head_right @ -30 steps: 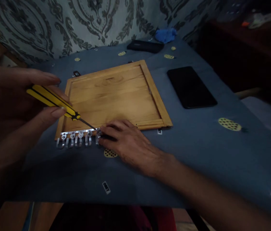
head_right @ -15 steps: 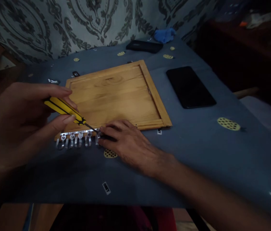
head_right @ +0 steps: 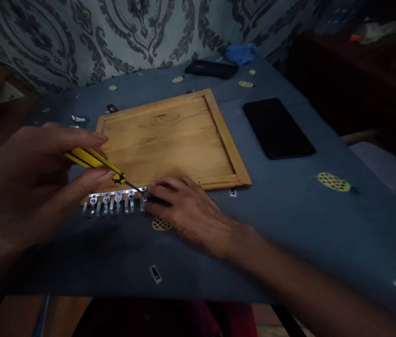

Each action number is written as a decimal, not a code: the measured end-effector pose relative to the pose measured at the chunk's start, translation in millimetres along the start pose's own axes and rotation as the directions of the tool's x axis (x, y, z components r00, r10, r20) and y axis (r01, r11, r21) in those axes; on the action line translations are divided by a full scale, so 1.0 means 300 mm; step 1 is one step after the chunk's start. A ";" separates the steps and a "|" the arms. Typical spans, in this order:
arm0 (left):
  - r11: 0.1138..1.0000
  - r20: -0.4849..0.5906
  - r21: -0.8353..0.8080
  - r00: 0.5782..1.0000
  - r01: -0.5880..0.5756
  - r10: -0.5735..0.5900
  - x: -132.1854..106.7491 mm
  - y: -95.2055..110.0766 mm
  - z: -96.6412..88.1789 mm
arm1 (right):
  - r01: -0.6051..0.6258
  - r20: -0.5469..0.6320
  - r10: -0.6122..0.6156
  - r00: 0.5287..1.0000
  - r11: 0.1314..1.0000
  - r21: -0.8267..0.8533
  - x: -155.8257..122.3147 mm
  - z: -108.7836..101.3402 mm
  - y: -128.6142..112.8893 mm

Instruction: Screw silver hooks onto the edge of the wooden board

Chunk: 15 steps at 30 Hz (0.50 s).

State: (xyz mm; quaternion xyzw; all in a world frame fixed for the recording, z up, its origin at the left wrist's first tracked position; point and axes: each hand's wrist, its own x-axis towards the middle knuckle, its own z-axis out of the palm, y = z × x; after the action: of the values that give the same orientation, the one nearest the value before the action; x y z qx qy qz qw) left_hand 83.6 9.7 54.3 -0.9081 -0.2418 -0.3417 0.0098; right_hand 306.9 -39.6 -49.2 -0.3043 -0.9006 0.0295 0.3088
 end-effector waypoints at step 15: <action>0.961 0.150 -0.225 0.980 0.160 -0.128 -0.003 0.015 -0.023 | -0.027 0.047 0.027 0.999 1.000 0.003 -0.004 0.005 -0.002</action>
State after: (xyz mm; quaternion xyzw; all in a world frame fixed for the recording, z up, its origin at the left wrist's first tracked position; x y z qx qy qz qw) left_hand 80.7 4.1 59.7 -0.9037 -0.2651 -0.3062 -0.1392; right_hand 306.4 -40.7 -50.9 -0.3150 -0.9034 0.0422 0.2878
